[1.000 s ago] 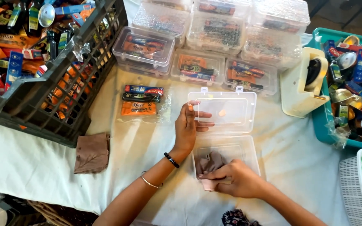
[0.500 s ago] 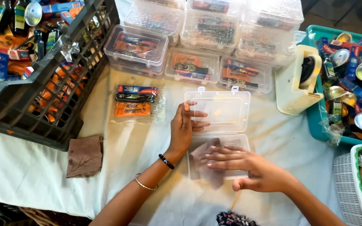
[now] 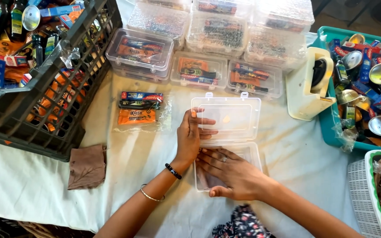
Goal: Assembling toiletry kits by putting items like toothbrushes, toothpaste, and soap into clear plastic boxes and bags.
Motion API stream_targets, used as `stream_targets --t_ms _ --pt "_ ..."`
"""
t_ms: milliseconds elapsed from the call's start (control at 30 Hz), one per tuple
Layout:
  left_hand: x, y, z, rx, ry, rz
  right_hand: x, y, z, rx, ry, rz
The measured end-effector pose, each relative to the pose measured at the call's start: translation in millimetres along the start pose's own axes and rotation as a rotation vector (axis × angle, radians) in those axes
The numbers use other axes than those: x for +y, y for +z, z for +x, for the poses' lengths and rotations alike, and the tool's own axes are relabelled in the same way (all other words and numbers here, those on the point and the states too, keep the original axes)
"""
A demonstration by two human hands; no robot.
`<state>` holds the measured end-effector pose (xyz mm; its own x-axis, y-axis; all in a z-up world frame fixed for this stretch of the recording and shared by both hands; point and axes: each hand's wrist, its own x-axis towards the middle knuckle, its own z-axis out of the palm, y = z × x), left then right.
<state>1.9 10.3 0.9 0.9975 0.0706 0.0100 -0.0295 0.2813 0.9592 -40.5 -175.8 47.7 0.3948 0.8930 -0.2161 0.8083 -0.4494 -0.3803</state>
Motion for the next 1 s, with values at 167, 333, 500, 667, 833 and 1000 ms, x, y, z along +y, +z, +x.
stream_targets --t_ms 167,333,500,667,833,1000 --pt "-7 -4 5 -0.012 -0.005 -0.029 -6 7 -5 0.034 0.082 -0.017" --pt "-9 -5 6 -0.018 -0.017 -0.059 -11 20 -15 0.138 0.16 -0.255" --pt "-6 -3 4 -0.026 0.013 -0.028 -18 26 -21 0.232 0.237 -0.291" --pt "-10 -3 4 -0.025 0.026 -0.013 -35 5 -18 -0.004 0.494 -0.253" --pt "-10 -1 4 0.002 0.022 -0.035 -30 8 -22 -0.035 0.58 -0.254" --pt "-6 1 1 0.016 0.043 -0.009 -39 -6 -25 -0.076 0.694 -0.288"
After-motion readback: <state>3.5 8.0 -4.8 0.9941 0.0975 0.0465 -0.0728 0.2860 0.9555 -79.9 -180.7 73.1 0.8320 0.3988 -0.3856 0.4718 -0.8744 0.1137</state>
